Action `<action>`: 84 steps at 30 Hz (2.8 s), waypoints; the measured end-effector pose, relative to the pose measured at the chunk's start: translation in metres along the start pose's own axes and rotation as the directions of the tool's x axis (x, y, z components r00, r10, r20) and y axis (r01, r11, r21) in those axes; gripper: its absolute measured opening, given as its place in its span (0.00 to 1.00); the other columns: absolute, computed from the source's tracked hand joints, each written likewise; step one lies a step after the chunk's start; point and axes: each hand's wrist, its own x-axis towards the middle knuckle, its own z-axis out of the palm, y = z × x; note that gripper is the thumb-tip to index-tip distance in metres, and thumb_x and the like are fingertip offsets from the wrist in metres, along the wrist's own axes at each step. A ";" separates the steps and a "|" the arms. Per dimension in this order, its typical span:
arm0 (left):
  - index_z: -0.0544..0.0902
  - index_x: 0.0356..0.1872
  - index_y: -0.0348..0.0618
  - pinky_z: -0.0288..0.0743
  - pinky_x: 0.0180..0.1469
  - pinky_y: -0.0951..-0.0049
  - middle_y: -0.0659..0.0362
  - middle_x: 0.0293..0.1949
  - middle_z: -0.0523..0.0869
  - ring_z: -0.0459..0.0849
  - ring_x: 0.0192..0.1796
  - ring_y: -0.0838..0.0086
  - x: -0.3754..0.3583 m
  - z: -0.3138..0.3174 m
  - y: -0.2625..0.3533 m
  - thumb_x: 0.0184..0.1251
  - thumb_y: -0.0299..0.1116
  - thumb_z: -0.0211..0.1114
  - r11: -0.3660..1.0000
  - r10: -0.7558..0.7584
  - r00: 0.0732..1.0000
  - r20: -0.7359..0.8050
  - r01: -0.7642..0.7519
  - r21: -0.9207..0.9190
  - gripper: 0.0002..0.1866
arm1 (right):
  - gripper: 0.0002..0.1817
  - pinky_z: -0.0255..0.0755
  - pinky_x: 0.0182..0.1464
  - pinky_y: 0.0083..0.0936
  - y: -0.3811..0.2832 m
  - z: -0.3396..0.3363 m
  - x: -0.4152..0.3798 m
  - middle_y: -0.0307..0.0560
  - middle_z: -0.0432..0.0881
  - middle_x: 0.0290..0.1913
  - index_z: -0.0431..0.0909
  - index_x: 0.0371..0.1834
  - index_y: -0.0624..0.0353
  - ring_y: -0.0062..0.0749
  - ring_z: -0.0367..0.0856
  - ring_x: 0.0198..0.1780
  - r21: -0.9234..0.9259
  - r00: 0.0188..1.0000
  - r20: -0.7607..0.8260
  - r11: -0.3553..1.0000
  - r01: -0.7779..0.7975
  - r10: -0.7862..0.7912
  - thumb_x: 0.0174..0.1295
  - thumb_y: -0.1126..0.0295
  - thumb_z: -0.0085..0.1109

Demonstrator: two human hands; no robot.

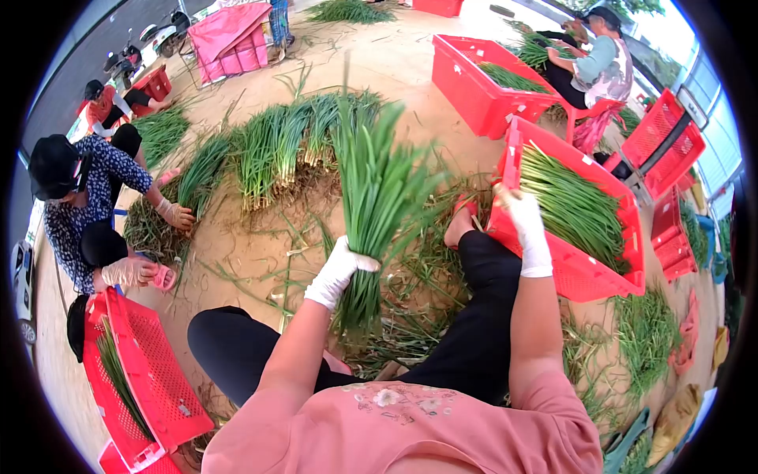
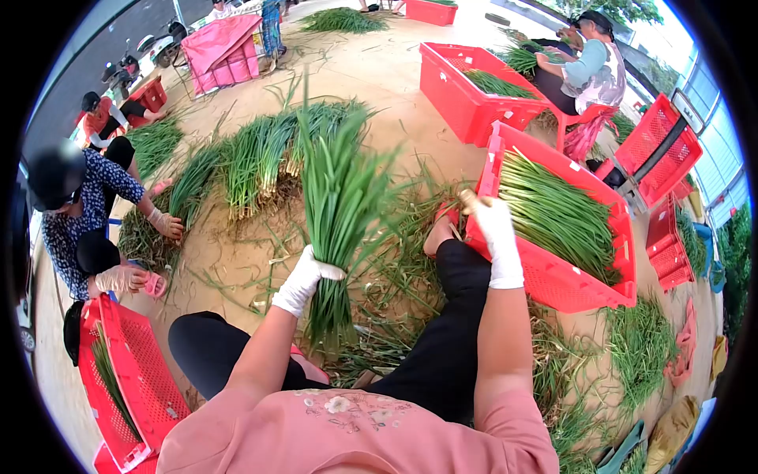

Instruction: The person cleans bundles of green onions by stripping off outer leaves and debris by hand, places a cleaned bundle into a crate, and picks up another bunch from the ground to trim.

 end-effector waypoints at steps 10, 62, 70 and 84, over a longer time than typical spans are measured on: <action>0.78 0.42 0.38 0.76 0.43 0.71 0.58 0.37 0.84 0.82 0.37 0.73 0.049 0.005 0.006 0.38 0.19 0.72 0.942 0.312 0.923 -0.225 -0.332 -0.054 0.23 | 0.57 0.61 0.61 0.35 -0.013 0.220 -0.047 0.60 0.69 0.54 0.51 0.63 0.61 0.50 0.67 0.58 0.158 0.796 0.429 0.903 0.400 -0.427 0.27 0.60 0.78; 0.75 0.41 0.36 0.75 0.37 0.74 0.61 0.31 0.81 0.80 0.32 0.75 -0.072 0.082 -0.048 0.36 0.17 0.65 0.963 -0.159 0.979 -0.125 0.182 0.201 0.23 | 0.05 0.77 0.35 0.30 0.011 0.167 -0.026 0.44 0.82 0.27 0.79 0.29 0.56 0.31 0.80 0.28 0.877 0.874 0.478 -0.009 -0.480 -0.085 0.51 0.68 0.58; 0.77 0.36 0.35 0.74 0.27 0.76 0.61 0.26 0.80 0.78 0.23 0.74 -0.057 0.067 0.017 0.36 0.19 0.62 0.969 -0.225 0.972 -0.068 0.231 0.085 0.18 | 0.32 0.67 0.53 0.40 0.033 0.151 -0.076 0.40 0.78 0.47 0.72 0.50 0.54 0.34 0.73 0.52 0.787 0.762 0.586 -0.029 -0.616 -0.277 0.47 0.44 0.65; 0.71 0.52 0.34 0.79 0.38 0.68 0.50 0.40 0.82 0.83 0.37 0.65 -0.091 0.042 0.020 0.47 0.38 0.70 0.919 -0.227 0.927 0.299 0.305 -0.250 0.31 | 0.31 0.74 0.46 0.34 -0.020 0.147 -0.139 0.50 0.79 0.44 0.70 0.53 0.62 0.38 0.79 0.43 0.749 0.661 0.662 0.331 -0.574 -0.354 0.44 0.64 0.70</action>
